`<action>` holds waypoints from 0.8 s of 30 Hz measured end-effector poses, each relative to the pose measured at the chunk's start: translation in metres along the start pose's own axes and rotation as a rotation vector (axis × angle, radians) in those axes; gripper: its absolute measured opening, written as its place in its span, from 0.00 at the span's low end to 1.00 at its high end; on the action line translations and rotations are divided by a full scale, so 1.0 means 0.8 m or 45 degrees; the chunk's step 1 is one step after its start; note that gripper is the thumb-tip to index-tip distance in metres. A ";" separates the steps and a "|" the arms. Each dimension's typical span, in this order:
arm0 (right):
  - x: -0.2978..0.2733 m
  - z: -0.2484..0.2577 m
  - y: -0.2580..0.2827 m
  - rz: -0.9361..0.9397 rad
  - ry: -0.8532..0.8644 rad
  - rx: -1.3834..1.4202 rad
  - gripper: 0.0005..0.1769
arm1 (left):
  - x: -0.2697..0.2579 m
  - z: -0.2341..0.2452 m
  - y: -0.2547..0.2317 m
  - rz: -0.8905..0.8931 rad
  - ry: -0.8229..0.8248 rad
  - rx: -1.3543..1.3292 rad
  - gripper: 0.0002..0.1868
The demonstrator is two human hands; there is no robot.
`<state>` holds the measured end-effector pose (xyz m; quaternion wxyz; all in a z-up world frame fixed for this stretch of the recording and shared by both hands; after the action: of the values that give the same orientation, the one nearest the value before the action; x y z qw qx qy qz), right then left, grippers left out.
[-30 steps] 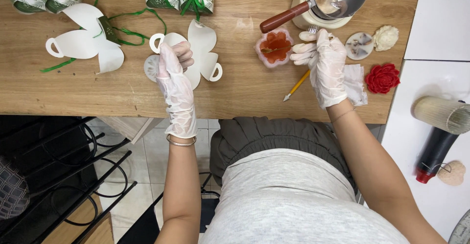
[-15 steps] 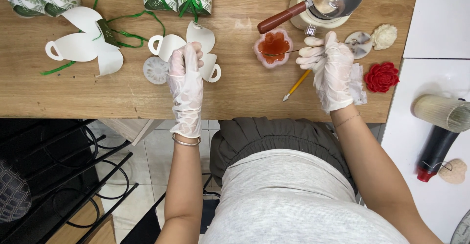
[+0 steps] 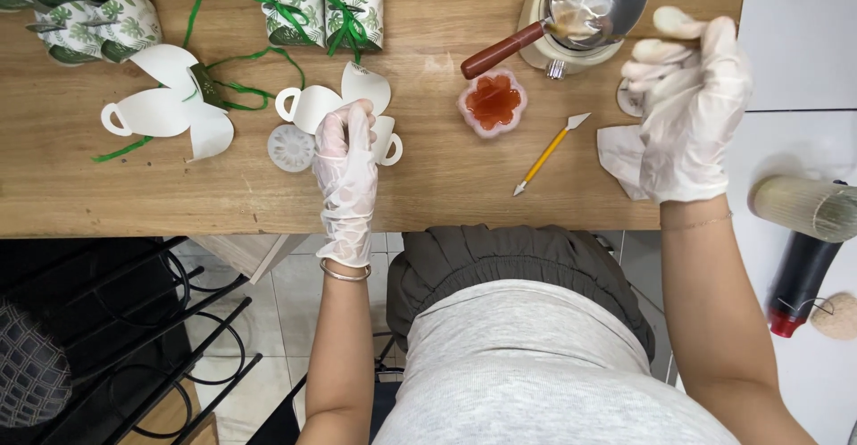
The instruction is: Pouring and detailing wax in silicone molds for candle production.
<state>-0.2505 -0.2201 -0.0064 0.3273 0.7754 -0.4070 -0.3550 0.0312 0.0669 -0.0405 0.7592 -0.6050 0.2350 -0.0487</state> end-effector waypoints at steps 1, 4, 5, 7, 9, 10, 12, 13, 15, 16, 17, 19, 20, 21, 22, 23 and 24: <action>0.011 0.002 -0.002 0.005 -0.002 0.004 0.26 | -0.003 -0.002 -0.001 -0.005 0.004 0.001 0.15; 0.034 0.006 -0.002 0.243 0.021 -0.271 0.21 | -0.018 -0.012 -0.029 -0.351 -0.014 0.211 0.12; 0.039 0.006 -0.009 0.238 0.032 -0.334 0.20 | -0.026 -0.020 -0.039 -0.398 0.024 0.284 0.11; 0.041 0.001 -0.017 0.234 0.041 -0.394 0.18 | -0.041 -0.034 -0.049 -0.447 0.065 0.359 0.11; 0.034 -0.012 -0.023 0.195 0.046 -0.495 0.17 | -0.053 -0.050 -0.042 -0.349 0.153 0.409 0.11; 0.028 -0.015 -0.020 0.197 0.044 -0.493 0.17 | -0.059 -0.055 -0.041 -0.352 0.154 0.410 0.11; 0.017 -0.020 -0.018 0.177 0.053 -0.620 0.18 | -0.072 -0.071 -0.028 -0.222 0.307 0.413 0.19; 0.003 -0.022 -0.014 0.177 0.048 -0.619 0.18 | -0.075 -0.073 -0.025 -0.222 0.312 0.414 0.19; -0.021 -0.023 0.004 0.332 -0.047 -0.638 0.18 | -0.081 -0.082 -0.011 -0.192 0.414 0.666 0.35; -0.028 -0.001 -0.008 0.335 -0.049 -0.638 0.18 | -0.079 -0.083 0.003 -0.195 0.417 0.665 0.35; -0.038 0.030 -0.013 0.439 -0.230 -0.716 0.16 | -0.081 -0.085 0.008 -0.398 0.425 0.699 0.43; -0.054 0.071 -0.030 0.541 -0.417 -0.794 0.14 | -0.083 -0.091 0.015 -0.599 0.440 0.729 0.51; -0.055 0.088 -0.053 0.319 -0.464 -0.887 0.12 | -0.081 -0.095 0.018 -0.558 0.460 0.752 0.58; -0.057 0.105 -0.076 0.095 -0.499 -0.968 0.11 | -0.078 -0.099 0.021 -0.521 0.479 0.773 0.65; -0.060 0.112 -0.093 0.096 -0.503 -0.967 0.11 | -0.074 -0.104 0.026 -0.522 0.482 0.773 0.65; -0.060 0.116 -0.123 -0.117 -0.348 -0.961 0.12 | -0.066 -0.109 0.038 -0.363 0.514 0.728 0.67; -0.062 0.119 -0.154 -0.329 -0.190 -0.946 0.15 | -0.059 -0.114 0.050 -0.204 0.547 0.681 0.69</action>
<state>-0.2999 -0.1422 -0.1411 0.5079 0.6210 -0.1726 -0.5714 -0.0571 0.0126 -0.0782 0.8177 -0.3773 0.3202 -0.2940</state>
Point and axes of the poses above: each hand's wrist, its own x-axis towards the middle knuckle, its own z-axis out of the back of the hand, y = z × x, the point moved 6 cm from there along x, towards the middle knuckle, and after that the axes turned 7 degrees about -y, right-handed, at the moved point
